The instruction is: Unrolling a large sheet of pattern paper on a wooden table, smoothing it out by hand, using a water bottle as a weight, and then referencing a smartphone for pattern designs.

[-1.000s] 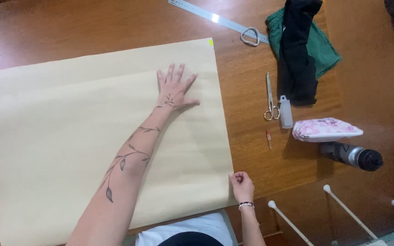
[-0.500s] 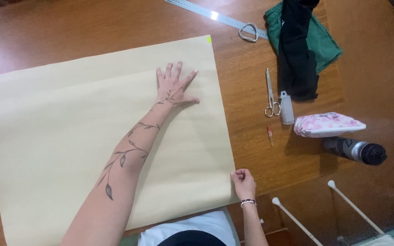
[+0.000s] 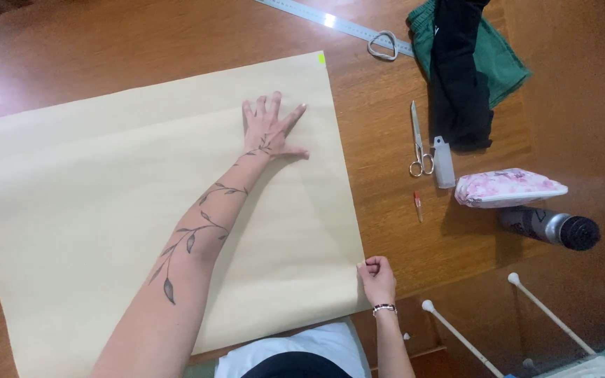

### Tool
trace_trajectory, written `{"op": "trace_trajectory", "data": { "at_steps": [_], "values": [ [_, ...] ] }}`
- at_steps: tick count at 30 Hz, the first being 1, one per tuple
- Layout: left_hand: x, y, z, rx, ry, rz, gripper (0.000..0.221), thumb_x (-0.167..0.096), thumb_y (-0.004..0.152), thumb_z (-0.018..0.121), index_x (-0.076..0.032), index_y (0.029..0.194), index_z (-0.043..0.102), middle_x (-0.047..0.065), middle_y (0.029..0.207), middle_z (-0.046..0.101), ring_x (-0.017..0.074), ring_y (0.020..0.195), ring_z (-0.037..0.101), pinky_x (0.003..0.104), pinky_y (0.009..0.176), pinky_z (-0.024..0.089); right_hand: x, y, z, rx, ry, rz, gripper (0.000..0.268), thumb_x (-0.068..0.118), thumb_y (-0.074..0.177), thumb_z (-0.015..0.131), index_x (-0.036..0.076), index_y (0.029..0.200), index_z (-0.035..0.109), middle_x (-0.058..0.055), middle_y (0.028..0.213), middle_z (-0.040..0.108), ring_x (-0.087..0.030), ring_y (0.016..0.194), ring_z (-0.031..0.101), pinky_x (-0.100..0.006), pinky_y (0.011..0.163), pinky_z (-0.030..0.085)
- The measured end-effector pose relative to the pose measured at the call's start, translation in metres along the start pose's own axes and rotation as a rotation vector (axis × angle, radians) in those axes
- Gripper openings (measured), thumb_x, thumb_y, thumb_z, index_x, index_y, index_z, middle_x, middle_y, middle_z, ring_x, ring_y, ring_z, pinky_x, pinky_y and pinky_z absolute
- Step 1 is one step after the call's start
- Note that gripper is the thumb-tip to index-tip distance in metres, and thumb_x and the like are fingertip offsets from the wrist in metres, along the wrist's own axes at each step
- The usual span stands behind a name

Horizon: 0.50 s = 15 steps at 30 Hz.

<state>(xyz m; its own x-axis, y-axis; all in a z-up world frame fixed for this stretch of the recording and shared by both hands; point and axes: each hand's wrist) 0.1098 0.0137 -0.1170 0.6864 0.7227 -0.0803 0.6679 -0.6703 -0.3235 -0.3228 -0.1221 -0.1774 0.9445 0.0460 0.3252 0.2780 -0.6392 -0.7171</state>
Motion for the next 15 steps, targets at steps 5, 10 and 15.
{"op": "trace_trajectory", "data": {
  "at_steps": [5, 10, 15],
  "values": [
    [-0.002, -0.002, -0.007, 0.027, 0.002, -0.003, 0.108, -0.096, 0.064, 0.050, -0.049, 0.156, 0.022, 0.016, 0.160, 0.026, 0.0434, 0.144, 0.027, 0.075, 0.111, 0.023, 0.001, -0.001, -0.001, 0.001, -0.005, -0.016, 0.023, 0.032, 0.083, 0.076, 0.022, 0.103, 0.068, 0.002, 0.086, 0.076, -0.016, 0.087, 0.071, -0.037, 0.086, 0.054],
    [-0.002, 0.000, -0.004, 0.035, -0.034, -0.004, 0.110, -0.096, 0.063, 0.053, -0.046, 0.157, 0.025, 0.017, 0.160, 0.025, 0.0445, 0.144, 0.026, 0.075, 0.111, 0.022, 0.008, -0.005, -0.004, -0.012, -0.032, -0.022, 0.024, 0.032, 0.081, 0.077, 0.020, 0.101, 0.068, 0.000, 0.085, 0.076, -0.019, 0.088, 0.072, -0.039, 0.086, 0.054],
    [-0.001, -0.001, -0.003, 0.029, -0.036, -0.007, 0.110, -0.092, 0.065, 0.058, -0.044, 0.158, 0.024, 0.019, 0.161, 0.025, 0.0451, 0.144, 0.027, 0.074, 0.111, 0.022, 0.023, -0.017, -0.012, -0.005, -0.036, 0.006, 0.024, 0.032, 0.079, 0.077, 0.020, 0.099, 0.070, 0.000, 0.085, 0.077, -0.019, 0.088, 0.073, -0.039, 0.087, 0.055]
  ]
}}
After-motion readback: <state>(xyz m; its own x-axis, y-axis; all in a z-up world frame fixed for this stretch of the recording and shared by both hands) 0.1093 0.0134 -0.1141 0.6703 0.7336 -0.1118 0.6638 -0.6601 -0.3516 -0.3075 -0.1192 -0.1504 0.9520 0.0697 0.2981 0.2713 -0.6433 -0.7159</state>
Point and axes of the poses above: each hand's wrist, its own y-axis towards the middle knuckle, its own z-axis out of the palm, x = y × z
